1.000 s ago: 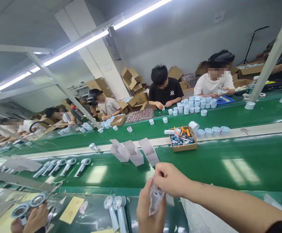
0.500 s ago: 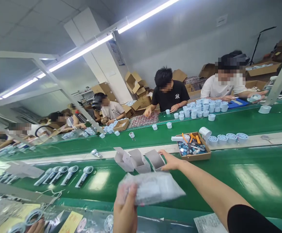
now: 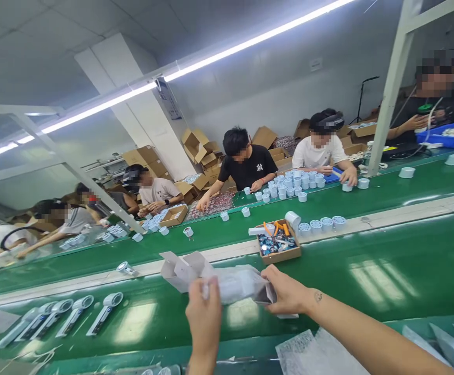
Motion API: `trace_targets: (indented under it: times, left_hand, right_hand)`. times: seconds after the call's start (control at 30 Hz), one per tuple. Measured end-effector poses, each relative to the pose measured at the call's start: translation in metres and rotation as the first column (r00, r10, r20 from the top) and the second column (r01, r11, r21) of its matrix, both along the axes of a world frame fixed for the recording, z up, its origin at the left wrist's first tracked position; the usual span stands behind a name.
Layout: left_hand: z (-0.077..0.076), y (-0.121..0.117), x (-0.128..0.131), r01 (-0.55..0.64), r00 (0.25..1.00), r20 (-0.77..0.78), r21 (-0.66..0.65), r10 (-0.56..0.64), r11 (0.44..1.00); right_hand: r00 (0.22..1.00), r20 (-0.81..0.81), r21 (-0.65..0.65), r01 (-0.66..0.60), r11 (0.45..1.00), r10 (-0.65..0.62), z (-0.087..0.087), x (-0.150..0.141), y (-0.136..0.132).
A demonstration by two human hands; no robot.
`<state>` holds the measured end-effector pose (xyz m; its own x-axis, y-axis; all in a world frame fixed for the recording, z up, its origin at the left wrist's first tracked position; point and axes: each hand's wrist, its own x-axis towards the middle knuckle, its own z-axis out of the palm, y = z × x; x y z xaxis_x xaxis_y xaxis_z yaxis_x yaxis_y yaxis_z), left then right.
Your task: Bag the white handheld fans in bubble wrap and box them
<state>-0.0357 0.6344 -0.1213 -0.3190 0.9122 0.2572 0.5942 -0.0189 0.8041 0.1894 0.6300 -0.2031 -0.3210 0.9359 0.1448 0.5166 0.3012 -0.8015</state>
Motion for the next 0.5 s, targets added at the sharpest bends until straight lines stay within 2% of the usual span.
trace_targets:
  times: [0.03,0.1,0.17,0.2,0.23,0.3,0.37,0.43,0.5]
  left_hand:
    - [0.001,-0.008,0.016,0.133,0.988,-0.086,0.062,-0.127,0.989]
    - [0.004,-0.019,0.048,0.380,0.907,-0.264,0.179,-0.328,0.907]
    - [0.010,-0.020,0.075,0.505,0.828,-0.392,0.212,-0.400,0.837]
    - [0.014,-0.017,0.085,0.506,0.811,-0.427,0.171,-0.400,0.845]
    - [0.018,-0.011,0.094,0.466,0.812,-0.439,0.089,-0.385,0.880]
    - [0.027,0.000,0.110,0.322,0.842,-0.419,-0.116,-0.340,0.940]
    - [0.032,0.006,0.127,0.204,0.877,-0.388,-0.236,-0.284,0.950]
    - [0.034,0.006,0.150,0.210,0.903,-0.339,-0.188,-0.264,0.960]
    - [0.032,0.002,0.182,0.274,0.939,-0.189,-0.101,-0.289,0.956]
  right_hand:
    - [1.000,0.016,0.002,0.014,1.000,-0.014,0.002,0.009,-0.009]
    - [0.998,0.035,0.001,0.053,0.999,-0.053,0.007,0.027,-0.024]
    - [0.994,0.042,-0.002,0.097,0.995,-0.097,0.012,0.047,-0.038]
    - [0.993,0.044,-0.003,0.114,0.993,-0.114,0.014,0.057,-0.044]
    - [0.991,0.045,-0.004,0.129,0.992,-0.129,0.016,0.068,-0.050]
    - [0.988,0.047,-0.011,0.149,0.989,-0.148,0.017,0.090,-0.059]
    - [0.987,0.040,-0.014,0.158,0.987,-0.157,0.016,0.113,-0.064]
    - [0.985,0.022,-0.004,0.170,0.985,-0.170,0.014,0.137,-0.063]
    - [0.979,-0.003,0.021,0.204,0.979,-0.204,0.010,0.165,-0.059]
